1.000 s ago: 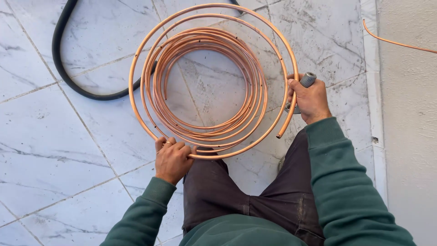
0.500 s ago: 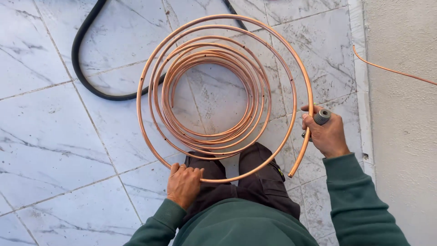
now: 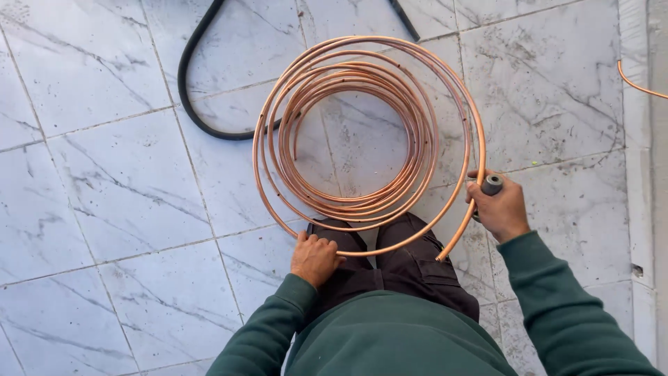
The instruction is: Measure and cut lengths of copper pipe from a coil using a handheld tube cutter.
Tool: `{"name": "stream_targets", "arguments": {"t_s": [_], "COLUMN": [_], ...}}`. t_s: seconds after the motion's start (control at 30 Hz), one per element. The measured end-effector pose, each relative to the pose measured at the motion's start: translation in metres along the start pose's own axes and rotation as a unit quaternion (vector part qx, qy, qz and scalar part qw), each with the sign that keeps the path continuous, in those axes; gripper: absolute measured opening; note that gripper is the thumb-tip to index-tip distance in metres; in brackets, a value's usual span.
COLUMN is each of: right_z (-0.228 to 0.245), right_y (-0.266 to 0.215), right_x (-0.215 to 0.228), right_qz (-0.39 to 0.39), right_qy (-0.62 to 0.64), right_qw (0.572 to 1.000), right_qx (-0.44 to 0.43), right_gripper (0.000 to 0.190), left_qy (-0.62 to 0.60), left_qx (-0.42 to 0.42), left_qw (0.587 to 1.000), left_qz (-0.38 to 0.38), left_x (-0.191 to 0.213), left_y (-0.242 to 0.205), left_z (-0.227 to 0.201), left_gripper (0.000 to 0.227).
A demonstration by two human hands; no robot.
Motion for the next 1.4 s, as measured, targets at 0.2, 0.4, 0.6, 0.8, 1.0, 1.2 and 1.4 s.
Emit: {"name": "stream_targets", "arguments": {"t_s": [0.2,0.4,0.6,0.8,1.0,1.2,1.4], "right_z": [-0.024,-0.011,-0.111,-0.056,-0.11,-0.128,-0.131], "right_y": [0.05,0.031,-0.067,-0.102,-0.115,-0.121,-0.114], "right_x": [-0.015,0.008,0.033,-0.003,-0.028,-0.068,-0.109], "right_qz": [-0.022,-0.076,-0.004,0.03,-0.041,0.134,0.225], "right_qy": [0.054,-0.003,-0.166,-0.283,0.073,0.156,0.146], "right_qw": [0.998,0.996,0.985,0.958,0.957,0.905,0.906], "right_qx": [-0.006,-0.04,-0.039,-0.045,-0.278,-0.373,-0.328], "right_gripper": [0.023,0.028,0.03,0.034,0.035,0.04,0.045], "left_qy": [-0.073,-0.101,-0.104,-0.089,-0.074,-0.045,-0.037], "left_qx": [-0.065,-0.032,-0.005,0.033,0.1,0.163,0.169], "left_qw": [0.995,0.993,0.992,0.995,0.992,0.984,0.983], "left_qz": [0.002,-0.052,-0.074,-0.027,0.013,0.049,0.057], "left_x": [-0.024,-0.016,-0.015,-0.023,-0.026,-0.006,-0.005], "left_y": [0.052,0.064,0.07,0.072,0.077,0.078,0.078], "left_z": [-0.062,-0.063,-0.063,-0.069,-0.068,-0.08,-0.081], "left_gripper": [0.04,0.041,0.043,0.048,0.061,0.076,0.081]}}
Point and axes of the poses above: each hand's wrist, its own y-axis towards the middle knuckle, its own x-axis out of the back of the hand, z = x × y, the point moved 5 cm from there along y, towards the middle knuckle, and after that the axes turned 13 degrees about x, right-handed, at the moved point
